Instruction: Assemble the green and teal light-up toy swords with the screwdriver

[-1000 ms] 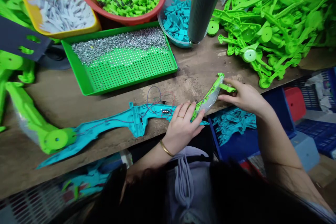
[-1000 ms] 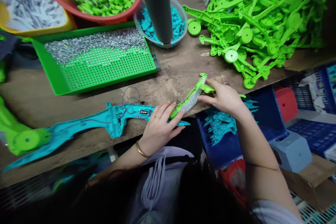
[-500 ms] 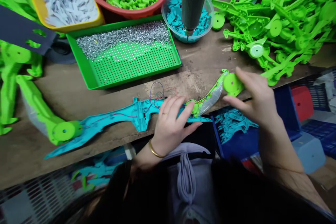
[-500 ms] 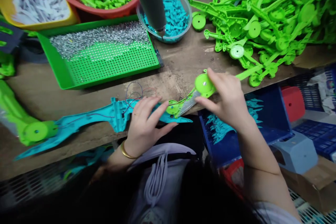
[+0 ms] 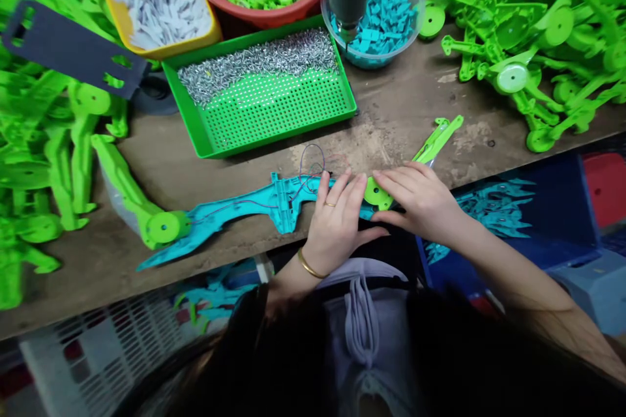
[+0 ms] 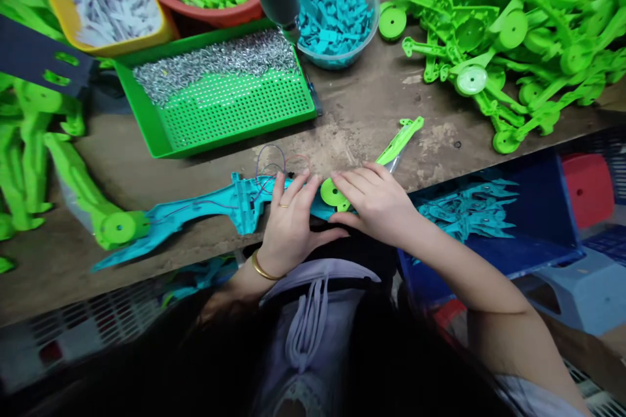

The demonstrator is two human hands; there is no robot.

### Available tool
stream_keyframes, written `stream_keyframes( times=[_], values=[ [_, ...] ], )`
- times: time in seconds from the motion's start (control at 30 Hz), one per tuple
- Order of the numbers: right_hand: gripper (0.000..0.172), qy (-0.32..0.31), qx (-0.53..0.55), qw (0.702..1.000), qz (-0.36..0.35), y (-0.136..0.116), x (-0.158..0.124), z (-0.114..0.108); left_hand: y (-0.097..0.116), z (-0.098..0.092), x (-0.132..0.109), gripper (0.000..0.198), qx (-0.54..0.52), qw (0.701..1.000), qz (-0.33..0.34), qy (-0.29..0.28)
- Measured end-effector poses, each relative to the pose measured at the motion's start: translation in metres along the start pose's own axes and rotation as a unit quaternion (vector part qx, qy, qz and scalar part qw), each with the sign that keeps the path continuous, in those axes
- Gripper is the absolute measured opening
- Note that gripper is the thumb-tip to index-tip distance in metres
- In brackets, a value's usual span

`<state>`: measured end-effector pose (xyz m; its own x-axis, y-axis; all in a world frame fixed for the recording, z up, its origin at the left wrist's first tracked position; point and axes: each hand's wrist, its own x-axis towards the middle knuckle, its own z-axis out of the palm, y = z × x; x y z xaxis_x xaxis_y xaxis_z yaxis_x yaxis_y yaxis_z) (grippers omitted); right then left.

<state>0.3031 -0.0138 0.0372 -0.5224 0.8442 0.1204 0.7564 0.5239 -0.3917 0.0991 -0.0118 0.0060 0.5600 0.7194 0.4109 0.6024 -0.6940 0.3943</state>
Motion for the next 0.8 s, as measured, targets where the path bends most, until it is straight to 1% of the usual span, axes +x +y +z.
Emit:
stream_keyframes(
  times=[0.13, 0.37, 0.47, 0.7, 0.8],
  values=[
    [0.061, 0.003, 0.006, 1.000, -0.007, 0.004, 0.000, 0.002, -0.002, 0.001, 0.001, 0.089, 0.007, 1.000, 0.004, -0.012],
    [0.061, -0.010, 0.033, 0.999, 0.007, 0.012, 0.000, 0.004, -0.004, 0.004, -0.001, 0.087, -0.011, 1.000, -0.007, -0.015],
    [0.061, -0.013, 0.050, 0.999, 0.003, 0.014, 0.001, 0.003, -0.004, 0.005, -0.001, 0.088, -0.008, 1.000, -0.007, -0.011],
    [0.063, -0.029, 0.067, 0.997, 0.004, 0.014, 0.003, 0.001, -0.005, 0.006, -0.001, 0.084, -0.002, 1.000, -0.012, -0.023],
    [0.062, -0.032, 0.063, 0.997, -0.002, 0.013, 0.001, 0.000, -0.004, 0.006, -0.001, 0.086, 0.001, 1.000, -0.010, -0.017]
  ],
)
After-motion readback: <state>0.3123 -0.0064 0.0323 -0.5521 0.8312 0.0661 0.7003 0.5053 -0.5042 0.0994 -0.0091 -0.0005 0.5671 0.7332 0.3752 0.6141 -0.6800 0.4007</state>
